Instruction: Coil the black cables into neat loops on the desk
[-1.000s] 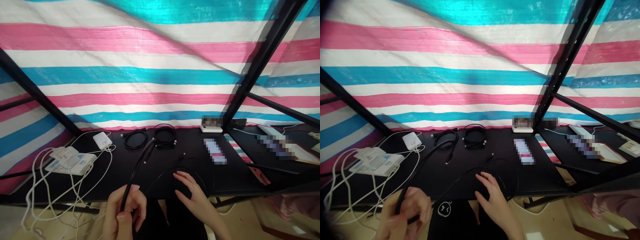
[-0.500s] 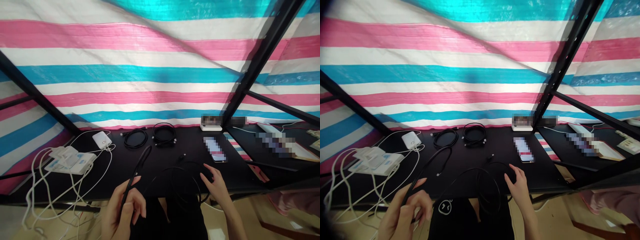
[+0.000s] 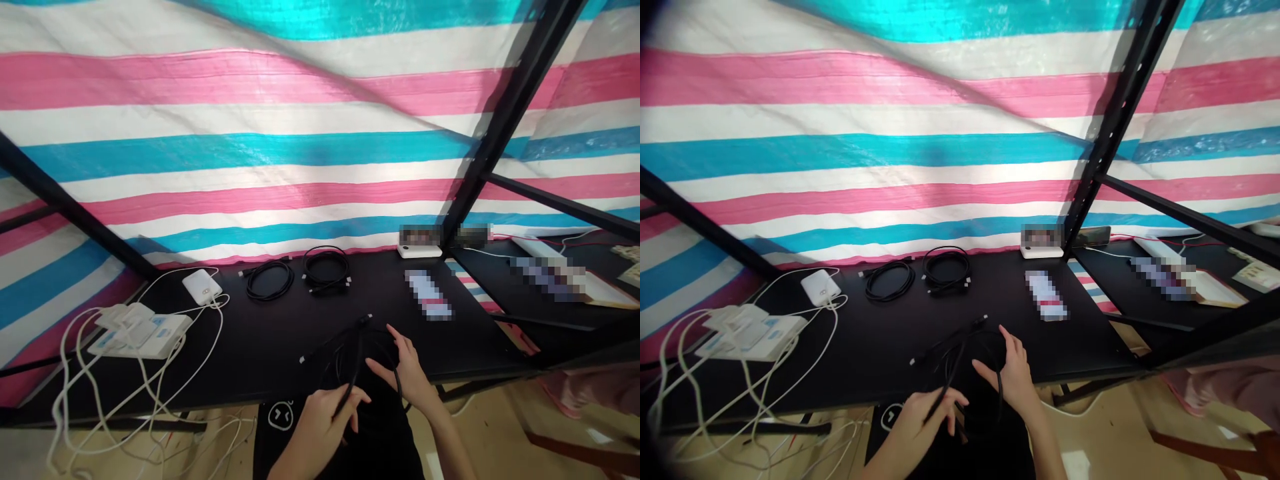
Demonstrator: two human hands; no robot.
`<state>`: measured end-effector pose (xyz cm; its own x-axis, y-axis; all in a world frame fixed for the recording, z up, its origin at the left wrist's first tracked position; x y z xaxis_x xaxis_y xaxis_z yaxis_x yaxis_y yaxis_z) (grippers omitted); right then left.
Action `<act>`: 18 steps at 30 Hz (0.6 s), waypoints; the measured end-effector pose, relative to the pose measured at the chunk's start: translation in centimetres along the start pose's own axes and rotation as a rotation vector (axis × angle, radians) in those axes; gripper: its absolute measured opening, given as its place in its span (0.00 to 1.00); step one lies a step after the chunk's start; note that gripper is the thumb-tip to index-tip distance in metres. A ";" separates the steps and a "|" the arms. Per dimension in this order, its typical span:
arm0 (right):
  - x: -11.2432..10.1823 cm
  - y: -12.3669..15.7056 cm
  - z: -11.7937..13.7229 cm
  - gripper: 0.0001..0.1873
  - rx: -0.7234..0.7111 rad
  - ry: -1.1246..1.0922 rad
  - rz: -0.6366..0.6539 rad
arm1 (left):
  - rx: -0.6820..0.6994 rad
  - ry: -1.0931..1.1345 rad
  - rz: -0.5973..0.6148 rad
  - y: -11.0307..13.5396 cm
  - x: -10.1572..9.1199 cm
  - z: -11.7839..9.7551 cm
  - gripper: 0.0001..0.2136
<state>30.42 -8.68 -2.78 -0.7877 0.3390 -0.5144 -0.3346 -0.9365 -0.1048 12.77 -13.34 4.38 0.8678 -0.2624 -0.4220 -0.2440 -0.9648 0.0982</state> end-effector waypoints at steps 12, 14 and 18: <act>-1.8 0.1 3.1 0.33 0.177 -0.116 -0.030 | -0.081 -0.201 0.251 0.1 3.8 2.5 0.29; -2.2 0.2 3.7 0.31 0.212 -0.091 -0.014 | -0.065 -0.216 0.261 0.0 4.1 2.8 0.18; -2.8 -0.6 3.6 0.29 0.165 -0.150 -0.031 | -0.033 -0.176 0.073 -0.6 1.6 2.3 0.16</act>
<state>30.97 -8.79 1.76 -0.8398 0.3881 -0.3797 -0.4300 -0.9024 0.0287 13.31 -13.10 1.56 0.7584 -0.3270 -0.5638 -0.2863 -0.9442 0.1626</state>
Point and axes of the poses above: each hand's wrist, its own y-axis away from the middle knuckle, its own x-axis out of the palm, z = x × y, the point moved 9 cm from there along -y, towards the middle knuckle, and after that the axes turned 10 degrees about -z, right-handed, at the moved point
